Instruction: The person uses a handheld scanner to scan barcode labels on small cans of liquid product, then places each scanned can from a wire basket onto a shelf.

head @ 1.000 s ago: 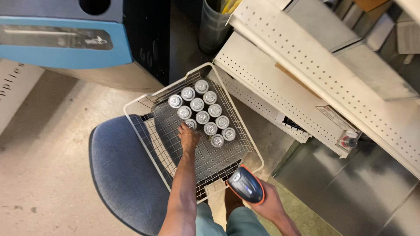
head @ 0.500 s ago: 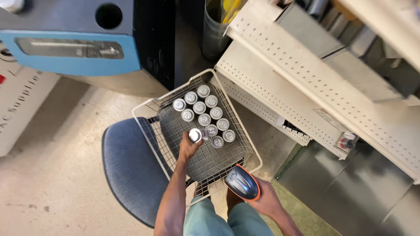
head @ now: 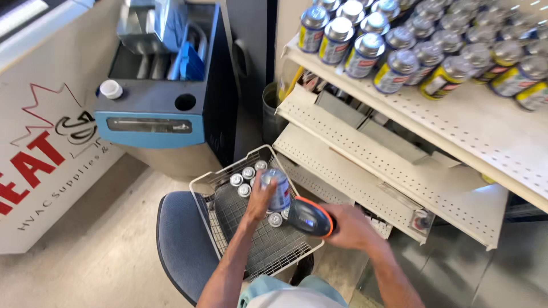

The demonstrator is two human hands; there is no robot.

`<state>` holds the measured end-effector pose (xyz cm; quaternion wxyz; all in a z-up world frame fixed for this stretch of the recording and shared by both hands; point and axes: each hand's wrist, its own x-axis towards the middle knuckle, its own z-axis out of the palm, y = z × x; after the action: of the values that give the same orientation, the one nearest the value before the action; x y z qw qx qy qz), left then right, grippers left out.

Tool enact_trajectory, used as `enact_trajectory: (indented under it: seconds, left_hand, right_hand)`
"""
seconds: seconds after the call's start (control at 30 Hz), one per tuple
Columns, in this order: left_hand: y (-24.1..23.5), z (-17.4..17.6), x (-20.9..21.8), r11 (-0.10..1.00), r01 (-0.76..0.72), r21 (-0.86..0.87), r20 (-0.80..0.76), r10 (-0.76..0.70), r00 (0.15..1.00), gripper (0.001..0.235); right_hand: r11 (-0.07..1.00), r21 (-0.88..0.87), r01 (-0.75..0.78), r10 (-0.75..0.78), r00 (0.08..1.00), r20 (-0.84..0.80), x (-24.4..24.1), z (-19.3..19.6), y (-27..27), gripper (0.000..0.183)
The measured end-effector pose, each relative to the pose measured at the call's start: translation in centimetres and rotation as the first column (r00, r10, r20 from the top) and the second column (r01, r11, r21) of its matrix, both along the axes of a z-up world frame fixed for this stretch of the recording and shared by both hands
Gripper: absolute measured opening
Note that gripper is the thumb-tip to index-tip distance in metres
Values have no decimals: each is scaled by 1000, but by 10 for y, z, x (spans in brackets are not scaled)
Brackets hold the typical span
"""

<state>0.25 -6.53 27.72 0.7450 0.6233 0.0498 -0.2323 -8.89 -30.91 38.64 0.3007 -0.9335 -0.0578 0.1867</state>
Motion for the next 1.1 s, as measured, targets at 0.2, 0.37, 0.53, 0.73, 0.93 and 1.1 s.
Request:
enact_trajectory:
  seconds: [0.2, 0.37, 0.53, 0.73, 0.93, 1.1]
  left_hand:
    - [-45, 69, 8, 988, 37, 151, 241, -73, 968, 62]
    - [-63, 125, -6, 992, 75, 105, 276, -102, 956, 65]
    - [-73, 126, -7, 994, 111, 10, 268, -110, 957, 70]
    - [-92, 131, -10, 964, 178, 200, 261, -227, 938, 82]
    - [-107, 133, -12, 921, 197, 335, 222, -281, 934, 92]
    - [-123, 175, -20, 956, 192, 222, 219, -241, 946, 89]
  right_hand:
    - [962, -267, -58, 63, 998, 9, 9, 95, -19, 50]
    - [952, -307, 9, 9, 998, 55, -8, 117, -30, 41]
    - [950, -309, 41, -23, 998, 63, -20, 132, -40, 36]
    - [952, -295, 83, -60, 994, 87, -26, 134, -56, 33]
    - [973, -183, 137, -117, 986, 120, -36, 126, -70, 41]
    - [967, 92, 236, -253, 912, 324, -43, 75, -93, 58]
